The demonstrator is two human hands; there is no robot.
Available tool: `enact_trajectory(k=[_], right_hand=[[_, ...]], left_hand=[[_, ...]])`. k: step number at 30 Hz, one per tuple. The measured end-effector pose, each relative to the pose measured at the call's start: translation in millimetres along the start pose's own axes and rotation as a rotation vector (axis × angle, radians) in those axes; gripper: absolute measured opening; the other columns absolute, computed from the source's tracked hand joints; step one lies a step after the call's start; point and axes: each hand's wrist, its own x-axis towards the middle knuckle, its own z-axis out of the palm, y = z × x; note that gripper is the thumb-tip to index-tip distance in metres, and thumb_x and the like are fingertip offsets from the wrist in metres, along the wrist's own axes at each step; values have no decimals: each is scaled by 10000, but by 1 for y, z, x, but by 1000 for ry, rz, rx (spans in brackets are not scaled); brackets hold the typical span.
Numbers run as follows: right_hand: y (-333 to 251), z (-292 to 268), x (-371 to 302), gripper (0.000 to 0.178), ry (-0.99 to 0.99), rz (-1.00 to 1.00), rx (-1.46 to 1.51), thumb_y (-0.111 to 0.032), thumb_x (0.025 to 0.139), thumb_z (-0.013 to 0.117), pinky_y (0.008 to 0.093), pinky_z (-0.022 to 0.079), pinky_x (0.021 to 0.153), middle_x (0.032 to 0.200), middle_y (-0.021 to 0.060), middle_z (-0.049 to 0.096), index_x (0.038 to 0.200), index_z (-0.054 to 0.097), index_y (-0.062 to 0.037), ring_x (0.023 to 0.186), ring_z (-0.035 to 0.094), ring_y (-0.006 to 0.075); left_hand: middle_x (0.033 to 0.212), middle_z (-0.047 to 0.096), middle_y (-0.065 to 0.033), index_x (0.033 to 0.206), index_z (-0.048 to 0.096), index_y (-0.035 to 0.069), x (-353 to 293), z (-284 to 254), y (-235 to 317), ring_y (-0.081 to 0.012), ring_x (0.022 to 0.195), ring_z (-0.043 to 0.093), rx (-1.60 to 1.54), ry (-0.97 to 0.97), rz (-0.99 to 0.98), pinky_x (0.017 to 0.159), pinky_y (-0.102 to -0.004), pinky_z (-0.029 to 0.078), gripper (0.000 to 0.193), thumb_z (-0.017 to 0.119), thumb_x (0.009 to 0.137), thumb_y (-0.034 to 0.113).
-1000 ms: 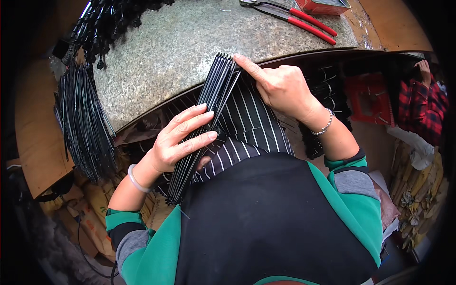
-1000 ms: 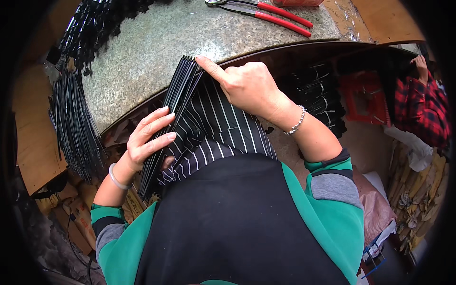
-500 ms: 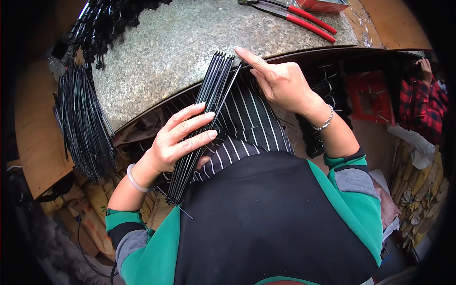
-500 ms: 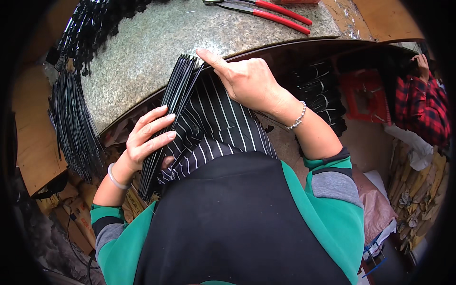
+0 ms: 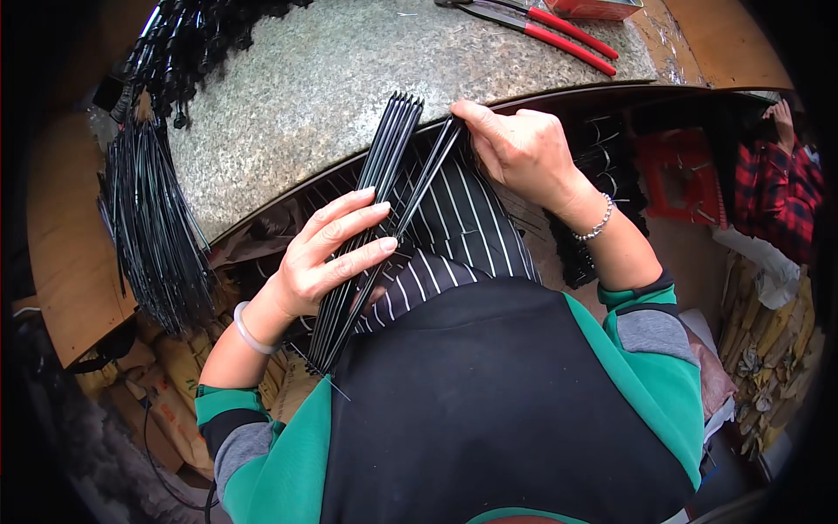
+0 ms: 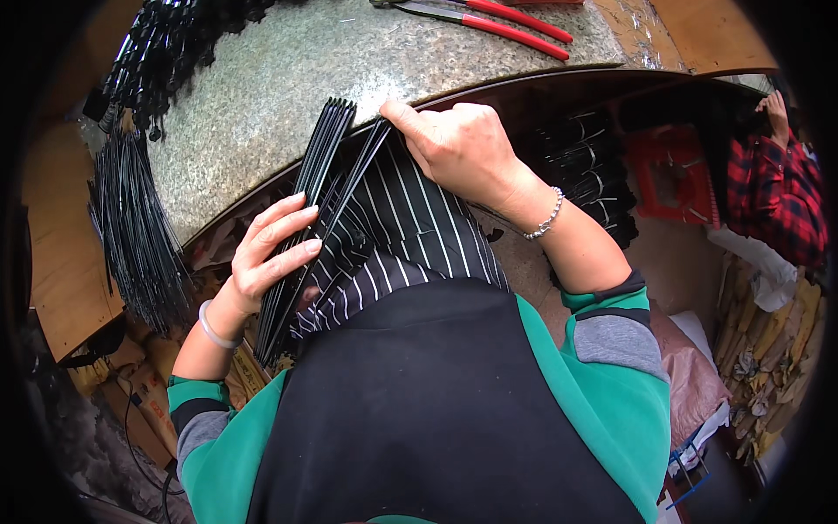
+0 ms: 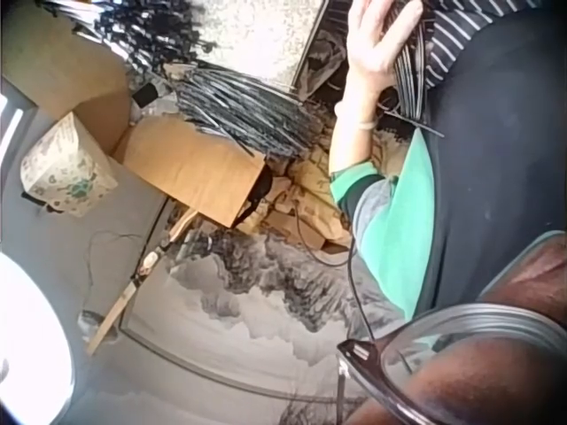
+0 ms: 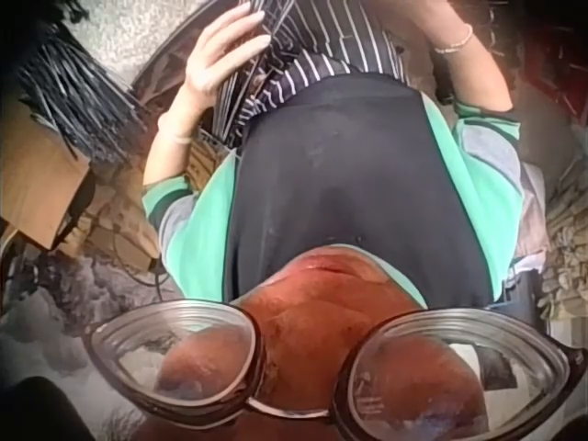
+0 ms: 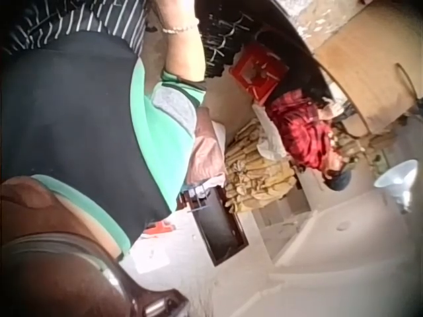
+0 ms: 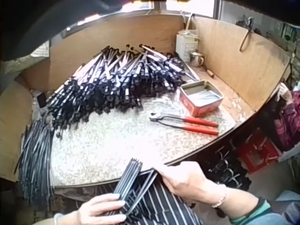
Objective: Assembling and securing bundles of black wires into a central hub using pliers.
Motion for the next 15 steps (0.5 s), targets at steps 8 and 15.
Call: enact_trajectory(k=[8,15], right_hand=[[-2,-1,1,367,1,-16,-16,-73,725,627,285,436,484,654,27,607,1091,611,-102,495,549,184],[-7,-1,3,436,-6,-3,-67,-80,720,625,280,428,483,604,5,565,1153,593,-114,483,533,161]], left_hand=[[1191,551,-202,1087,630,68,0,1,0,-382,1138,506,-1,10,1,943,-449,429,394,706,729,214],[1191,551,-207,1085,631,70,-1,3,1,-380,1138,508,-6,22,8,943,-448,433,386,705,730,200]])
